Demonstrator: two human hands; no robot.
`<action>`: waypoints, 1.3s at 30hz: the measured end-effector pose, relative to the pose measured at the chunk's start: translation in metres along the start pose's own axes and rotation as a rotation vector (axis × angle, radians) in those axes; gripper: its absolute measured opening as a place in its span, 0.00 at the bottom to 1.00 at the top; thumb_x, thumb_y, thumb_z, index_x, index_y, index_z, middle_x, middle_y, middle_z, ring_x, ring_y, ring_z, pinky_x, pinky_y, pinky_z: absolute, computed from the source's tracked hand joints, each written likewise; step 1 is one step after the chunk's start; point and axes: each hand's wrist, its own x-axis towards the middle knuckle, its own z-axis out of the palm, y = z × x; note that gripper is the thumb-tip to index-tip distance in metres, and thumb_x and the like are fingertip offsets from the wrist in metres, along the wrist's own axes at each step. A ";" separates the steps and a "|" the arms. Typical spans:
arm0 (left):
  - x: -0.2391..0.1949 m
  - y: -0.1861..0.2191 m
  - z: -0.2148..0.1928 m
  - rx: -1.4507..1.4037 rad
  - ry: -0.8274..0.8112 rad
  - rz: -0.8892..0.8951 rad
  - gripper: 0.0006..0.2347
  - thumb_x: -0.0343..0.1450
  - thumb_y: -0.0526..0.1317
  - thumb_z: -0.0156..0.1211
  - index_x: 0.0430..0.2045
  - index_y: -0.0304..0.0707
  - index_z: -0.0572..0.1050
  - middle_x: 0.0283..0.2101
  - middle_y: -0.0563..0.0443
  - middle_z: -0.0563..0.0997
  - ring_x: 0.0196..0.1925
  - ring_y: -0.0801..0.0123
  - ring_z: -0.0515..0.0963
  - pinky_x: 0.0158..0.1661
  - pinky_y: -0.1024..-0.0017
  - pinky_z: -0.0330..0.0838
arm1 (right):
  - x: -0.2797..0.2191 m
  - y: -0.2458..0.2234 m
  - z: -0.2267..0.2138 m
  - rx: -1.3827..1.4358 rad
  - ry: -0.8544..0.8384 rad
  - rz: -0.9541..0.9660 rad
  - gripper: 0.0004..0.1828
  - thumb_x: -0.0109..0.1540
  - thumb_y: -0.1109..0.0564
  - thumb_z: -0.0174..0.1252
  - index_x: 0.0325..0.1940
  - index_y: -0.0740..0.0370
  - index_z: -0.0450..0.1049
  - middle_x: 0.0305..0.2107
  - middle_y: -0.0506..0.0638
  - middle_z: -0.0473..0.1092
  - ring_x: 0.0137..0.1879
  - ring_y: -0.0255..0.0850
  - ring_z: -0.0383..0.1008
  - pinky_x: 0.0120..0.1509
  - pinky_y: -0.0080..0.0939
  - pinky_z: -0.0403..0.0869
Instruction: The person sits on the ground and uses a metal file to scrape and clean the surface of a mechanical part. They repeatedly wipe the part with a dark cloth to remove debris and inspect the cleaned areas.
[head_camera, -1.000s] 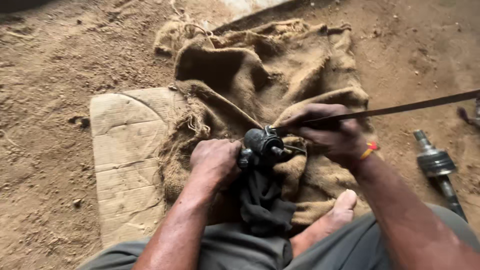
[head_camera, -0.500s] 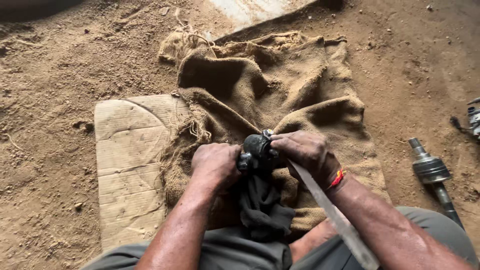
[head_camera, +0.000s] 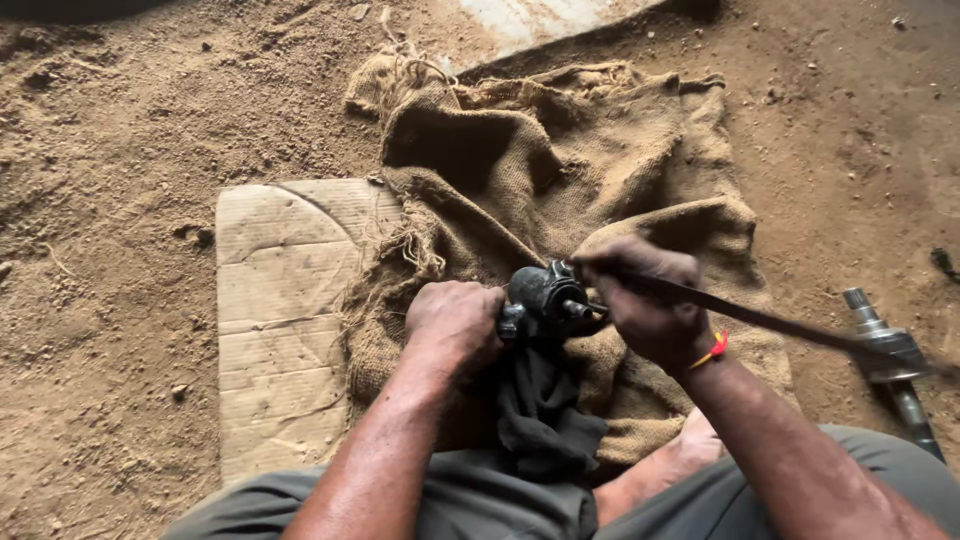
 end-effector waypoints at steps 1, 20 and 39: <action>0.000 0.000 -0.002 -0.012 -0.009 -0.013 0.07 0.66 0.42 0.62 0.33 0.50 0.83 0.37 0.50 0.85 0.45 0.57 0.84 0.45 0.58 0.77 | 0.000 0.000 -0.001 -0.033 -0.045 0.008 0.06 0.61 0.67 0.65 0.43 0.64 0.80 0.34 0.53 0.80 0.39 0.39 0.82 0.44 0.36 0.79; 0.003 0.003 -0.004 -0.031 -0.018 -0.014 0.07 0.63 0.43 0.63 0.31 0.50 0.83 0.35 0.49 0.85 0.42 0.56 0.85 0.42 0.58 0.77 | 0.003 0.013 -0.007 0.047 -0.042 0.098 0.06 0.61 0.69 0.63 0.40 0.63 0.79 0.33 0.51 0.79 0.41 0.36 0.79 0.46 0.37 0.79; 0.002 0.001 -0.003 -0.051 -0.009 -0.031 0.07 0.65 0.43 0.61 0.32 0.52 0.82 0.35 0.48 0.85 0.42 0.54 0.84 0.43 0.56 0.77 | 0.005 0.003 -0.001 -0.264 -0.072 -0.040 0.07 0.59 0.63 0.66 0.41 0.60 0.80 0.32 0.53 0.79 0.37 0.42 0.82 0.41 0.41 0.78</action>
